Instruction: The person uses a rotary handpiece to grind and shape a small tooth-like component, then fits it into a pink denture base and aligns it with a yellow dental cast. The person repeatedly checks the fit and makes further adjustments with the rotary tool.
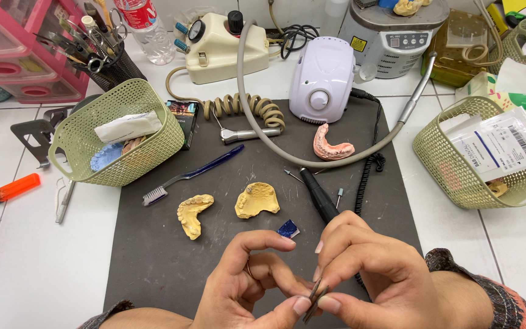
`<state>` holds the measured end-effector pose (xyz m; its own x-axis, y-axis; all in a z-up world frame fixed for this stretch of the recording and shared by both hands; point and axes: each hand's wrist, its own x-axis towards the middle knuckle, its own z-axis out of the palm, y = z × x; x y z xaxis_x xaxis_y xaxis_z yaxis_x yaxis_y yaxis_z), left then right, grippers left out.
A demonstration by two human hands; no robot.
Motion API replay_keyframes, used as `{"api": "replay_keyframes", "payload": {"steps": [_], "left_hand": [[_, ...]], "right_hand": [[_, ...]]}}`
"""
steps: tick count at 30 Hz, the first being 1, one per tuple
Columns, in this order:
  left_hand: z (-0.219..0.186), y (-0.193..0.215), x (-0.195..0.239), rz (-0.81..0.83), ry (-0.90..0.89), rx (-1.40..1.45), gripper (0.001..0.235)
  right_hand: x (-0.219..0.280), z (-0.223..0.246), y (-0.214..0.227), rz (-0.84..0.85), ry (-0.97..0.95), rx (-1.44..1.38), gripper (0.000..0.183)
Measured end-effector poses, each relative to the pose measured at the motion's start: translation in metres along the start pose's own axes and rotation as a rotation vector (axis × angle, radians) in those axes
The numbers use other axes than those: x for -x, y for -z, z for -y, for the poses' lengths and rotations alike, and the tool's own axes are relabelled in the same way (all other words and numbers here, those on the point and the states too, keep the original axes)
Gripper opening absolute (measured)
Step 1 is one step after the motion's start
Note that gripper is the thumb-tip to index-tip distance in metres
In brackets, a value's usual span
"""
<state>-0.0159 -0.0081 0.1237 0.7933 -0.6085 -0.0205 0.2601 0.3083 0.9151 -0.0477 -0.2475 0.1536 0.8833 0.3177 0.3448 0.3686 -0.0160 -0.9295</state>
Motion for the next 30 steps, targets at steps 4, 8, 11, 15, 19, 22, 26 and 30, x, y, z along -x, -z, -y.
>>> {"api": "replay_keyframes", "payload": {"steps": [4, 8, 11, 15, 19, 22, 26, 30], "left_hand": [[0.004, 0.002, -0.004, 0.027, -0.143, -0.109, 0.063], [0.003, 0.004, -0.015, -0.024, -0.188, -0.201, 0.066], [0.000, 0.005, -0.026, -0.067, -0.209, -0.247, 0.068], [-0.003, 0.008, -0.038, -0.079, -0.235, -0.339, 0.069], [-0.001, 0.010, -0.042, -0.056, -0.256, -0.399, 0.067], [0.000, 0.017, -0.055, -0.082, -0.212, -0.464, 0.062], [-0.008, 0.046, -0.086, -0.206, -0.146, -0.768, 0.059], [-0.014, 0.080, -0.098, -0.161, -0.149, -1.213, 0.059]], "right_hand": [[-0.005, -0.003, -0.003, -0.038, 0.041, 0.050, 0.013], [-0.017, -0.009, -0.004, -0.070, 0.077, 0.171, 0.016], [-0.027, -0.010, 0.001, -0.083, 0.006, 0.142, 0.027], [-0.035, -0.012, 0.008, -0.076, 0.063, 0.265, 0.013], [-0.035, -0.018, 0.019, -0.178, 0.044, 0.011, 0.010], [-0.026, -0.035, 0.043, -0.443, 0.166, -0.322, 0.008], [0.008, -0.055, 0.159, -0.952, 0.498, -0.273, 0.007], [0.075, -0.061, 0.296, -1.593, 0.685, 0.212, 0.007]]}}
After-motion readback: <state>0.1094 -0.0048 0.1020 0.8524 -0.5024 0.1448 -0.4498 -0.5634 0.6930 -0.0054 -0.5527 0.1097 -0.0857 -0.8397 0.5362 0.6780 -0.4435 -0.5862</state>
